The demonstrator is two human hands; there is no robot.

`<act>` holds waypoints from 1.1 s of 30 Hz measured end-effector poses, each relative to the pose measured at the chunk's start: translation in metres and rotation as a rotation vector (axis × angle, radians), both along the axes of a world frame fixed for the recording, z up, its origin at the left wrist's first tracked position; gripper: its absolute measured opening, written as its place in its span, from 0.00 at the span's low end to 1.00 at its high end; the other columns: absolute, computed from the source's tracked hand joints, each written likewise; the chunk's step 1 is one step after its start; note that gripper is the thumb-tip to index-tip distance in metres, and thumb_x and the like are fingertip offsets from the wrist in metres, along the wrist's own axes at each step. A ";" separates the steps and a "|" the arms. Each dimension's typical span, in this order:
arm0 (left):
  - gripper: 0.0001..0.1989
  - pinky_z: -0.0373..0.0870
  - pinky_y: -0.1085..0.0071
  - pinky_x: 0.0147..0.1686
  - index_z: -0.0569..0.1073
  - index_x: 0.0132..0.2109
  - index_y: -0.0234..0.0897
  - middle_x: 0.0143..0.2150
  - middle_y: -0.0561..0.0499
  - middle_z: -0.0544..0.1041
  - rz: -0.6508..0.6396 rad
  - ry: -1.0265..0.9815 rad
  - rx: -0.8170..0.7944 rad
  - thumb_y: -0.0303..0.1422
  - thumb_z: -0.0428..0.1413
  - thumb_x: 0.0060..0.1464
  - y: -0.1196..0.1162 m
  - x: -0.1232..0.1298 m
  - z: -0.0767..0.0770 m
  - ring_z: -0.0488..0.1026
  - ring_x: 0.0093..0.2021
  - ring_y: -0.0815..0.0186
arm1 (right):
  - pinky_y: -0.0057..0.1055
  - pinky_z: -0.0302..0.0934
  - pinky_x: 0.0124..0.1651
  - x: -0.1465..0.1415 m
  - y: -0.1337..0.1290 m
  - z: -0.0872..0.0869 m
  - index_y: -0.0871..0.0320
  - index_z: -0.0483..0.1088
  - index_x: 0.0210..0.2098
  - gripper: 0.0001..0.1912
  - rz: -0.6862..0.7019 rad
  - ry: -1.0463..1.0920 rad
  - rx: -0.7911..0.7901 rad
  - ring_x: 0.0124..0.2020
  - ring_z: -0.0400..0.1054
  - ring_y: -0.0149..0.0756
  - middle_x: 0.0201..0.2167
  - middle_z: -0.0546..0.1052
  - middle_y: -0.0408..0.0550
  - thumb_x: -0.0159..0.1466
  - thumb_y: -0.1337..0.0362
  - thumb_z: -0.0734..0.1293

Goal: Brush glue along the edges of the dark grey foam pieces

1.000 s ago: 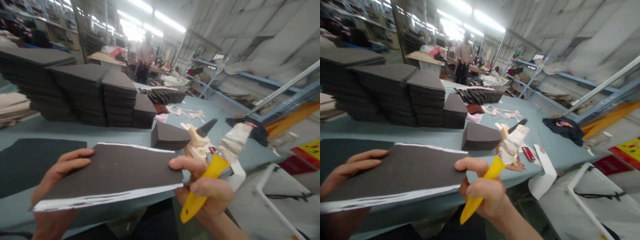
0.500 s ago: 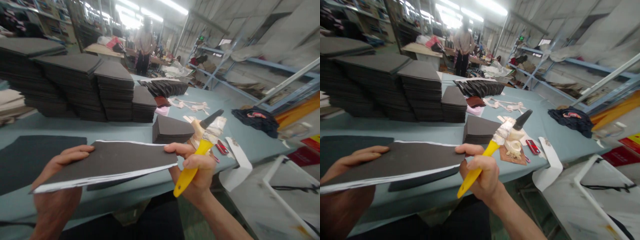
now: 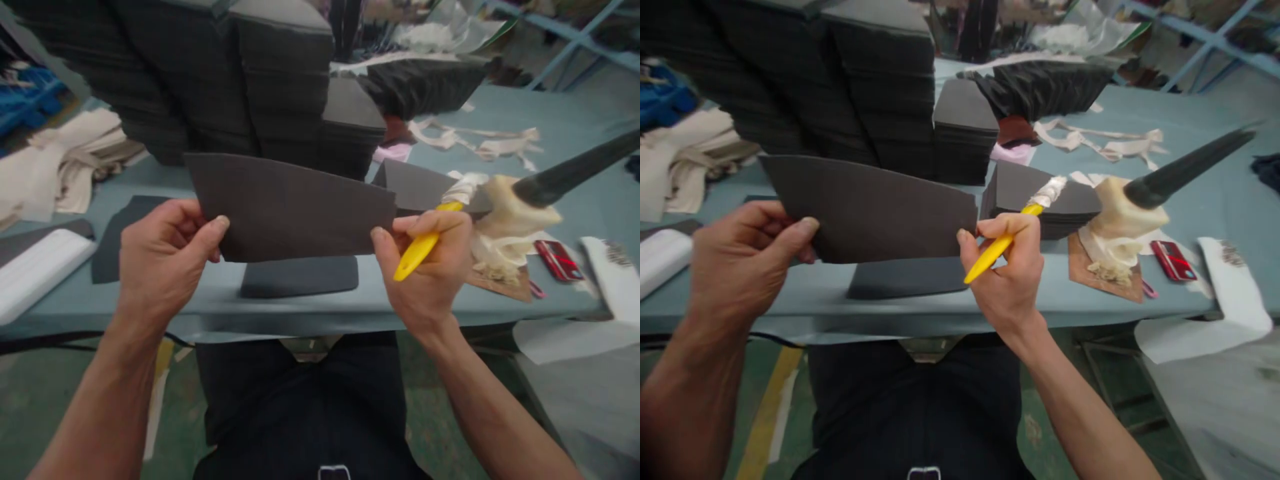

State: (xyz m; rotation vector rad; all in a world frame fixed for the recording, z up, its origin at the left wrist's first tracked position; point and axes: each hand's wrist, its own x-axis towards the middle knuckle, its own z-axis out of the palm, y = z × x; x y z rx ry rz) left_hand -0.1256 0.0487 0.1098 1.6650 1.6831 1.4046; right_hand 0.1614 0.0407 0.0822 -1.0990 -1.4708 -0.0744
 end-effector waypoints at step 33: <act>0.15 0.79 0.74 0.42 0.83 0.48 0.27 0.37 0.56 0.82 -0.264 0.163 -0.407 0.36 0.66 0.59 0.002 -0.022 -0.050 0.82 0.37 0.74 | 0.35 0.70 0.34 0.028 -0.007 -0.073 0.49 0.64 0.39 0.20 0.119 -0.161 -0.188 0.27 0.70 0.31 0.34 0.69 0.40 0.59 0.66 0.79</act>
